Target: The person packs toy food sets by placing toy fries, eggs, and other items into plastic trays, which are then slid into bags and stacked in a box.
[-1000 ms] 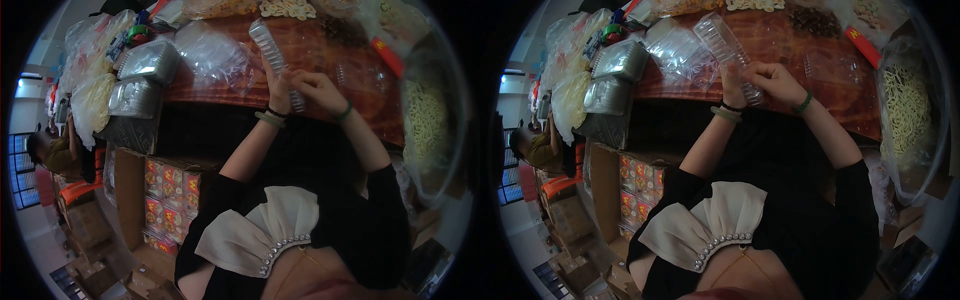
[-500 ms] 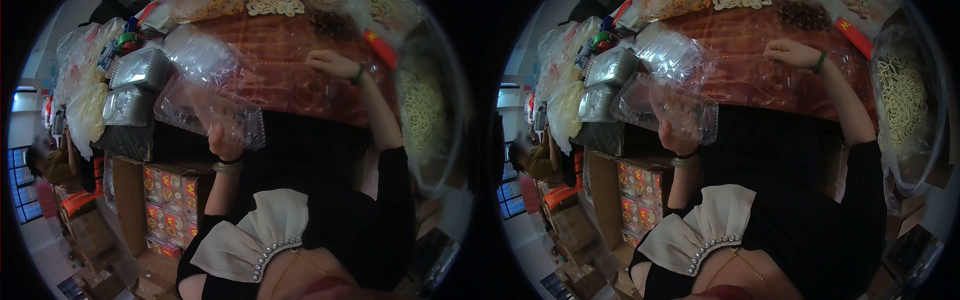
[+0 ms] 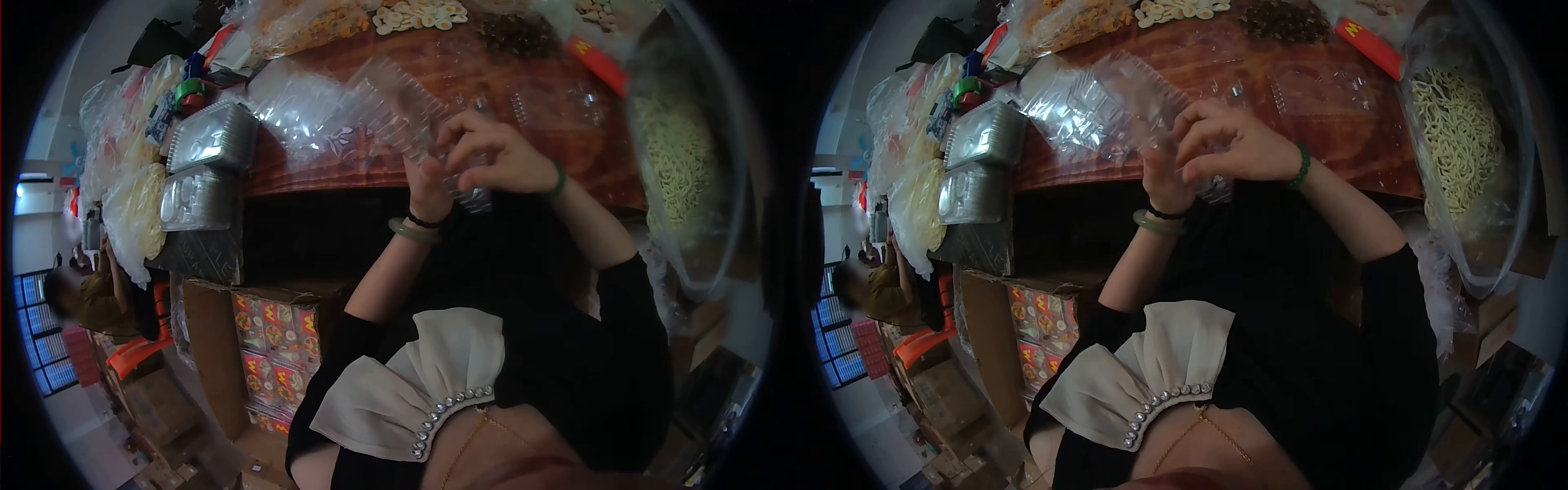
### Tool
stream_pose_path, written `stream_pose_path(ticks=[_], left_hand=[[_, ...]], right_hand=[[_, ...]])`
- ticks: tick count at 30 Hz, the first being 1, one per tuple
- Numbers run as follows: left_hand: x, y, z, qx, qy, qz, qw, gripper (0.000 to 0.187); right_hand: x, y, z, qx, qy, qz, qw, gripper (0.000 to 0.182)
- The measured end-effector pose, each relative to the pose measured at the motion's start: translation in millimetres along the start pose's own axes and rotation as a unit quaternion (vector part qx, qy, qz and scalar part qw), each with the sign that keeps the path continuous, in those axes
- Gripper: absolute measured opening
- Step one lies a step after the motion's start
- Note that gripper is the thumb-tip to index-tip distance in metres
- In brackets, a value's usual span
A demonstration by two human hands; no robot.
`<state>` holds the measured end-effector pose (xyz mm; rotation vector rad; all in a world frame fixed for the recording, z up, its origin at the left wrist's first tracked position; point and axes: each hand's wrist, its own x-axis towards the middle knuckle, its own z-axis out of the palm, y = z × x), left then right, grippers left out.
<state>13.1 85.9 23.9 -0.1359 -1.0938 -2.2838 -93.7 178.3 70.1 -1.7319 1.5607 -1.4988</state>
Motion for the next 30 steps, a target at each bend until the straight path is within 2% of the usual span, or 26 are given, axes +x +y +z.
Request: stream_pose_path(ticks=[2,3,4,5,9,11,12,13,14,15,17,18,20,21,23,24,25,26,27,28,29,30], left_hand=[[9.0,-4.1,15.7,-0.006,0.047,0.005,0.999,0.077],[11.1,-6.5,15.2,-0.008,0.043,0.003,0.999,0.077],[12.3,-8.2,11.8,-0.025,0.011,-0.023,0.999,0.079],[12.6,-9.4,9.0,-0.04,-0.02,-0.051,0.998,0.081],[20.9,-4.4,25.6,-0.012,-0.049,-0.039,0.998,0.083],[21.5,-7.0,35.3,0.059,-0.02,-0.002,0.998,0.085],[22.9,-12.2,31.0,0.056,-0.026,-0.005,0.998,0.085],[25.7,-18.1,22.9,0.05,-0.017,-0.024,0.998,0.074],[26.6,-24.8,16.3,0.046,-0.007,-0.043,0.998,0.066],[27.9,-26.4,19.7,0.043,-0.012,-0.047,0.998,0.066],[30.5,-29.9,26.9,0.138,-0.013,0.017,0.99,0.081],[29.3,-29.3,31.1,0.136,-0.016,0.015,0.991,0.081],[21.1,-21.8,41.7,0.152,-0.011,0.086,0.985,0.102],[16.6,-11.4,50.2,0.151,-0.013,0.082,0.985,0.102],[1.7,18.0,62.9,-0.009,-0.031,0.006,0.999,0.107],[-22.8,15.7,34.5,-0.045,-0.023,-0.147,0.988,0.109],[-20.7,18.3,44.9,-0.045,-0.025,-0.151,0.987,0.109],[-15.4,24.0,62.8,-0.062,-0.093,-0.142,0.984,0.107],[-13.4,23.9,75.3,-0.078,-0.16,-0.133,0.975,0.106],[-19.3,2.3,70.2,-0.084,-0.186,-0.192,0.96,0.106],[-23.2,-15.1,72.3,-0.084,-0.187,-0.192,0.96,0.106],[-25.1,-31.0,76.5,-0.101,-0.178,-0.254,0.945,0.104]], right_hand=[[-8.5,4.1,2.6,0.04,-0.011,-0.002,0.999,0.012],[-10.5,7.1,1.7,0.149,0.004,0.057,0.987,0.012],[-11.6,8.8,0.1,0.257,0.019,0.114,0.959,0.013],[-13.1,8.8,-2.4,0.257,0.022,0.114,0.959,0.013],[-16.0,4.2,-9.6,0.236,0.037,0.136,0.961,0.014],[-19.4,0.6,-13.2,0.219,0.047,0.135,0.965,0.014],[-21.5,-4.8,-12.9,0.1,0.065,0.085,0.989,0.013],[-24.7,-10.5,-13.8,-0.021,0.081,0.034,0.996,0.011],[-29.0,-17.8,-14.7,-0.025,0.086,0.036,0.995,0.011],[-33.8,-25.9,-15.8,-0.053,0.115,0.037,0.991,0.009],[-44.1,-36.8,-20.5,-0.084,0.147,0.039,0.985,0.008],[-52.3,-40.6,-24.3,-0.072,0.186,0.047,0.979,0.007],[-71.6,-43.2,-44.9,-0.043,0.247,0.068,0.966,0.009],[-83.7,-40.5,-67.0,-0.026,0.271,0.081,0.959,0.01],[-105.2,-50.7,-130.3,-0.003,0.163,0.187,0.969,0.014],[-116.6,-49.7,-152.5,-0.003,0.167,0.188,0.968,0.014],[-127.6,-47.9,-171.9,0.035,0.077,0.28,0.956,0.016],[-133.7,-43.0,-187.6,0.074,-0.016,0.366,0.927,0.018],[-138.4,-25.9,-198.2,0.075,-0.013,0.367,0.927,0.018],[-145.1,0.0,-204.2,0.023,-0.067,0.372,0.926,0.02],[-151.0,18.7,-205.1,-0.03,-0.123,0.373,0.919,0.021],[-150.0,28.0,-202.3,-0.032,-0.123,0.37,0.92,0.021]])
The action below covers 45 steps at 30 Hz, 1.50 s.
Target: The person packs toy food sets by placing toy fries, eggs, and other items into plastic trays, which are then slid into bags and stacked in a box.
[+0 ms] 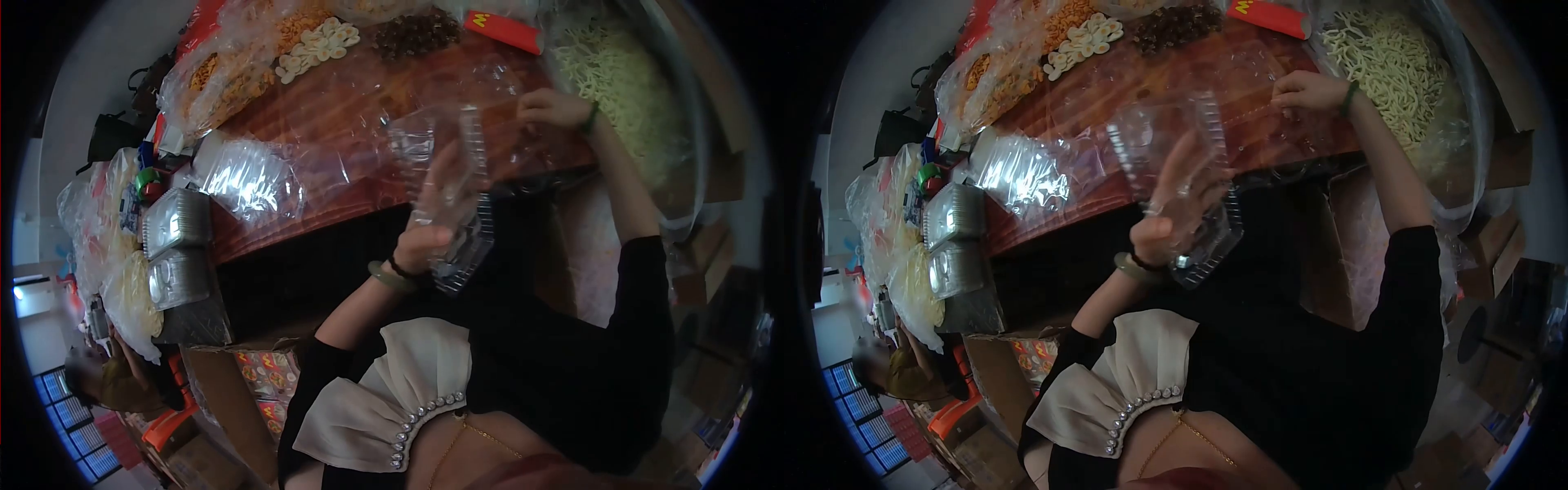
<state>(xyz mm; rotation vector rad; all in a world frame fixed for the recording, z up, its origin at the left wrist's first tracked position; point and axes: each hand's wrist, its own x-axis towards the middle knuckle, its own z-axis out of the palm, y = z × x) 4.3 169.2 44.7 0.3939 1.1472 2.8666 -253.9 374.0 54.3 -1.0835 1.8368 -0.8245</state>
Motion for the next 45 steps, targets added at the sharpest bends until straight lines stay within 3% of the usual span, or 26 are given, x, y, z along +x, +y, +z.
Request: stream_pose_path(ticks=[1,3,5,6,8,12,14,18,21,24,26,28,29,30,31,33,34,36,37,39,40,42,43,45], left_hand=[[6.7,-12.0,-1.1,-0.031,0.01,-0.058,0.998,0.102],[20.1,-31.4,-9.1,-0.003,0.044,-0.077,0.996,0.098],[32.0,-37.9,-15.6,-0.027,0.064,-0.079,0.994,0.084],[37.9,-38.6,-16.3,-0.026,0.067,-0.078,0.994,0.084],[50.2,-39.1,-17.3,-0.051,0.122,-0.022,0.991,0.061],[64.1,-23.9,-26.5,-0.079,0.126,-0.041,0.988,0.05],[63.7,-11.3,-33.9,-0.078,0.102,-0.07,0.989,0.064],[74.2,34.2,-34.8,-0.125,0.102,0.026,0.987,0.05],[82.3,81.4,-38.6,-0.15,0.137,0.118,0.972,0.037],[66.4,131.9,-58.1,-0.138,0.114,0.198,0.964,0.033],[40.8,178.8,-82.9,-0.127,0.052,0.209,0.968,0.035],[-3.0,245.6,-113.1,-0.034,0.118,0.282,0.952,0.027],[-34.9,280.6,-175.2,0.083,0.255,0.38,0.885,0.036],[-68.9,307.8,-198.4,0.442,0.356,0.488,0.664,0.048],[-93.0,337.9,-188.3,0.568,0.448,0.53,0.441,0.039],[-122.5,370.3,-179.3,0.443,0.482,0.599,0.461,0.045],[-140.8,378.7,-182.6,0.442,0.485,0.599,0.459,0.045],[-172.7,386.1,-196.9,0.719,0.5,0.301,0.378,0.043],[-179.1,385.0,-206.8,0.759,0.495,0.222,0.359,0.037],[-188.7,381.0,-227.1,0.813,0.456,0.119,0.343,0.04],[-190.9,375.7,-237.3,0.81,0.477,0.052,0.337,0.039],[-191.2,370.7,-247.5,0.884,0.43,-0.035,0.178,0.042],[-187.0,371.9,-248.7,0.863,0.455,-0.07,0.207,0.043],[-180.4,381.2,-248.0,0.871,0.425,-0.119,0.215,0.045]], right_hand=[[11.9,1.1,2.8,-0.07,0.036,0.031,0.996,0.02],[32.0,19.8,10.8,-0.141,0.069,0.059,0.986,0.019],[50.7,44.4,20.8,-0.181,0.313,-0.03,0.932,0.015],[52.7,39.4,25.1,-0.179,0.311,-0.032,0.933,0.015],[50.6,20.5,43.3,-0.327,0.451,-0.046,0.829,0.017],[59.9,24.5,50.4,-0.345,0.468,-0.063,0.811,0.022],[57.0,9.7,40.5,-0.342,0.515,-0.097,0.78,0.027],[32.5,-81.0,50.6,-0.145,0.369,-0.319,0.861,0.041],[61.1,-146.8,86.3,-0.239,0.313,-0.391,0.832,0.045],[125.7,-164.7,99.0,-0.253,0.301,-0.427,0.814,0.046],[169.5,-194.0,106.0,-0.221,0.282,-0.476,0.803,0.045],[218.5,-230.5,116.9,-0.221,0.273,-0.531,0.771,0.045],[244.8,-251.6,124.6,-0.253,0.269,-0.556,0.745,0.045],[269.5,-269.1,138.2,-0.27,0.265,-0.569,0.73,0.045],[295.4,-285.3,153.5,-0.289,0.264,-0.582,0.712,0.044],[349.5,-313.3,186.9,-0.286,0.248,-0.603,0.702,0.046],[373.1,-323.8,202.9,-0.301,0.233,-0.603,0.701,0.047],[414.6,-337.0,229.8,-0.316,0.214,-0.606,0.698,0.048],[432.5,-340.2,241.4,-0.329,0.16,-0.607,0.706,0.049],[457.1,-340.8,253.0,-0.383,0.043,-0.578,0.719,0.054],[464.4,-338.7,254.6,-0.384,0.038,-0.579,0.719,0.054],[474.7,-335.6,255.1,-0.359,-0.001,-0.536,0.764,0.062],[479.8,-336.5,254.5,-0.366,-0.006,-0.519,0.772,0.067],[489.1,-336.1,255.1,-0.331,-0.024,-0.499,0.8,0.067]])
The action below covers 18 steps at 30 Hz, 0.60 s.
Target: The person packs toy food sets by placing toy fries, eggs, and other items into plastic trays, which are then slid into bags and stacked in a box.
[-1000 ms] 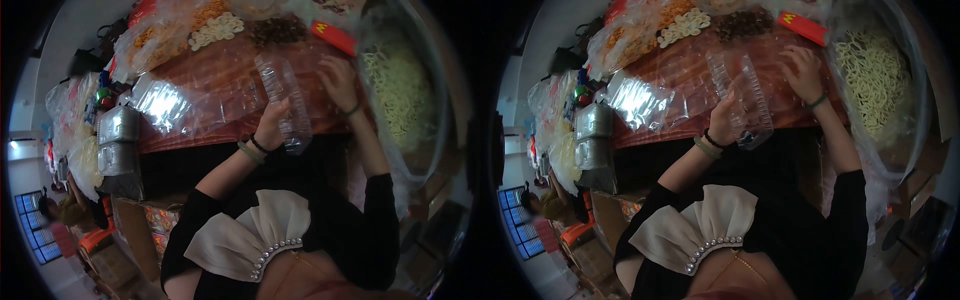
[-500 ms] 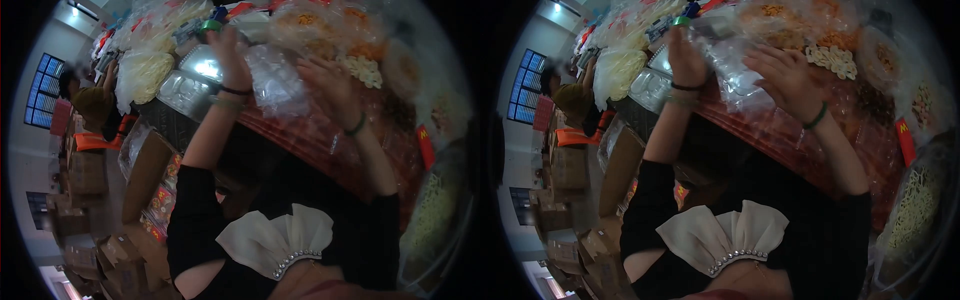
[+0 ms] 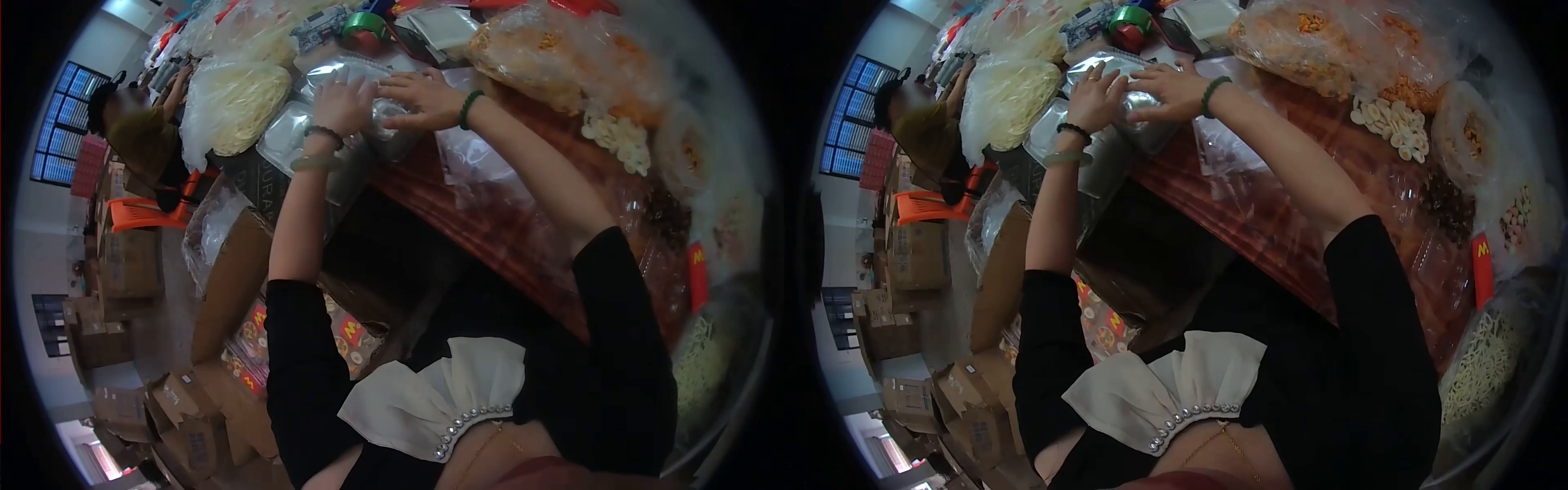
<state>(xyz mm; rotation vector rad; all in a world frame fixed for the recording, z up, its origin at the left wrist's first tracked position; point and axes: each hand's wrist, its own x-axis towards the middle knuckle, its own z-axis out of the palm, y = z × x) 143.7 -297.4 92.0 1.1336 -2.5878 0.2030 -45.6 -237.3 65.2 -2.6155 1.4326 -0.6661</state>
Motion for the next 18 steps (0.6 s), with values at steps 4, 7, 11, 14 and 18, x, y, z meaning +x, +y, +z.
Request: stream_pose_path(ticks=[4,7,11,14,18], left_hand=[[13.5,-7.1,7.0,0.111,-0.044,0.018,0.993,0.049],[18.5,-24.1,13.7,0.031,-0.054,0.031,0.998,0.052],[12.6,-20.5,13.7,0.022,-0.044,0.014,0.999,0.056],[8.9,-14.9,9.4,0.025,-0.008,-0.011,1.0,0.056],[11.2,-15.8,9.0,-0.013,0.018,-0.005,1.0,0.05]], right_hand=[[-20.4,-0.8,-16.4,-0.026,0.053,0.034,0.998,0.051],[-60.9,7.6,-36.0,0.055,0.114,0.062,0.99,0.045],[-141.2,13.6,-66.6,0.069,0.028,0.21,0.975,0.041],[-166.5,11.7,-69.7,0.082,-0.057,0.294,0.951,0.042],[-136.2,-11.6,-43.4,0.074,0.134,0.092,0.984,0.042]])
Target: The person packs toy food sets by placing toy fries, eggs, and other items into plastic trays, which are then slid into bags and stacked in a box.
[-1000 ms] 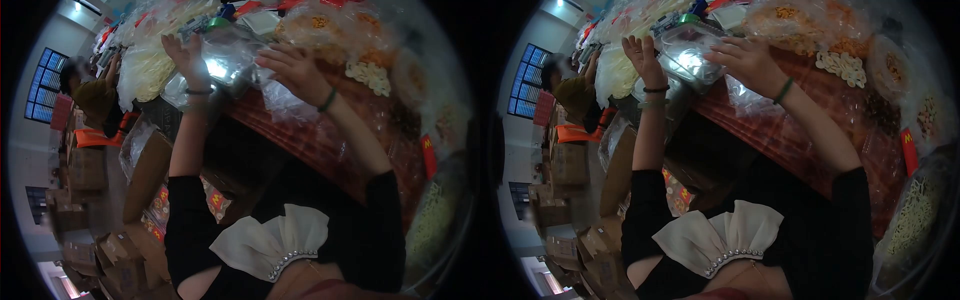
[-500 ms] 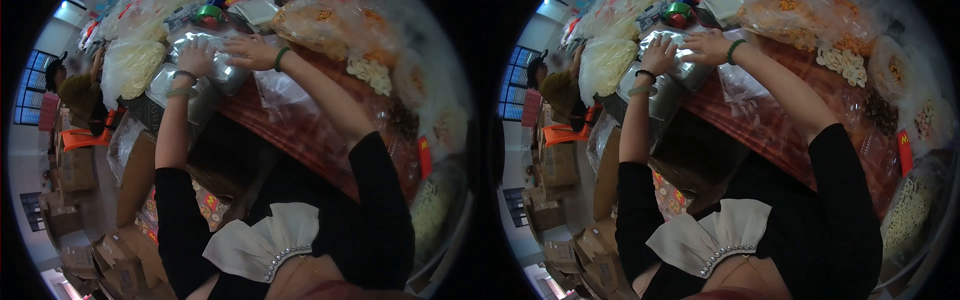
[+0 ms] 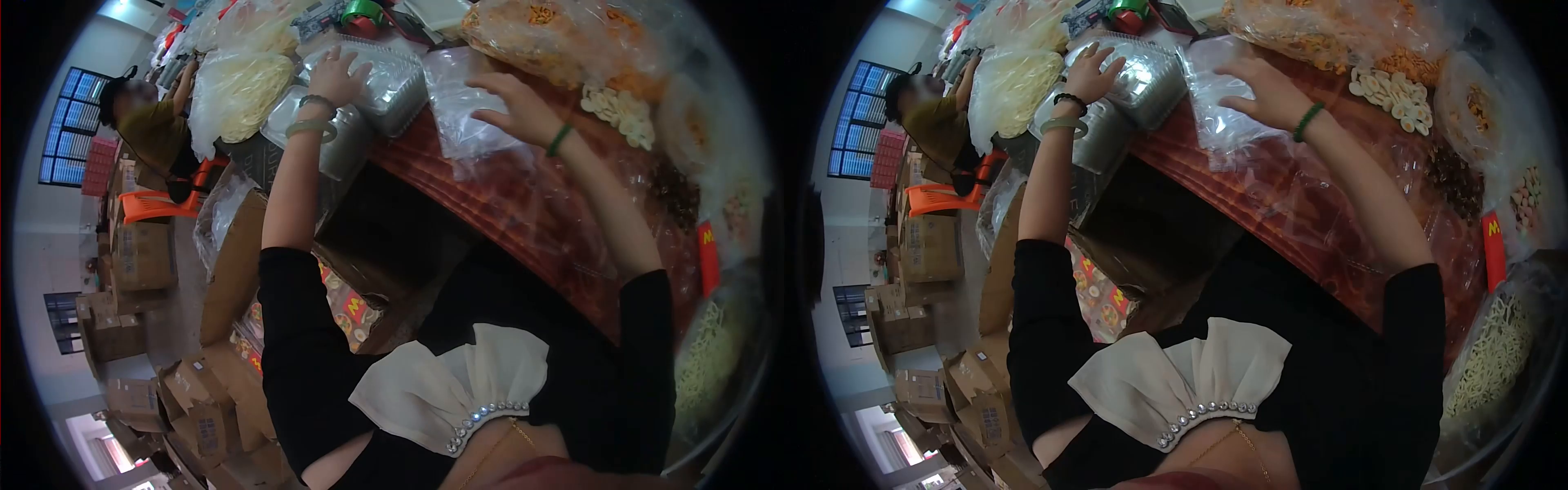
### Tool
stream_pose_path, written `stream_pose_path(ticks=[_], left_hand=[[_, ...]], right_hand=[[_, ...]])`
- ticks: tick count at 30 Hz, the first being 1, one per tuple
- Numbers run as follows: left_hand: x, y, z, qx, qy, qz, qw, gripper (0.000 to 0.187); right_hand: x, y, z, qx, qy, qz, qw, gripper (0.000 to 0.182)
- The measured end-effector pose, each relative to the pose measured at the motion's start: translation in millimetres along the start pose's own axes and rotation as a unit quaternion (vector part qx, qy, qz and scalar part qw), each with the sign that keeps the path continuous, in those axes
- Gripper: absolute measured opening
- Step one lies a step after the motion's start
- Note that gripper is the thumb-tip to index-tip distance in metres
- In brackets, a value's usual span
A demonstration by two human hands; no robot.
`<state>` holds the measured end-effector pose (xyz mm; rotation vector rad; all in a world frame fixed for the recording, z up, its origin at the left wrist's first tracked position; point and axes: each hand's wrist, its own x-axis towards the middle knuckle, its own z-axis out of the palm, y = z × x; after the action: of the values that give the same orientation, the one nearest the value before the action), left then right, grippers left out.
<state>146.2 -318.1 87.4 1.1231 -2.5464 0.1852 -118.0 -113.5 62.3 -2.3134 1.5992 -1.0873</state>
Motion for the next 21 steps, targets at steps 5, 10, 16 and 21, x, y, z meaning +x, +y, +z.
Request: stream_pose_path(ticks=[5,10,16,21], left_hand=[[-14.2,-14.5,-17.6,-0.204,0.016,0.004,0.979,0.036],[-34.1,-43.0,-30.6,-0.244,-0.031,0.04,0.968,0.038],[-49.3,-60.9,-40.6,-0.304,-0.016,0.044,0.951,0.046],[-54.2,-59.5,-33.9,-0.239,-0.002,0.051,0.97,0.048]], right_hand=[[81.3,-33.6,61.0,-0.128,0.088,-0.144,0.977,0.033],[121.1,-32.2,77.5,-0.282,0.045,-0.158,0.945,0.015],[132.8,-39.9,94.3,-0.208,0.092,-0.212,0.95,0.012],[130.2,-40.7,92.7,-0.206,0.056,-0.215,0.953,0.013]])
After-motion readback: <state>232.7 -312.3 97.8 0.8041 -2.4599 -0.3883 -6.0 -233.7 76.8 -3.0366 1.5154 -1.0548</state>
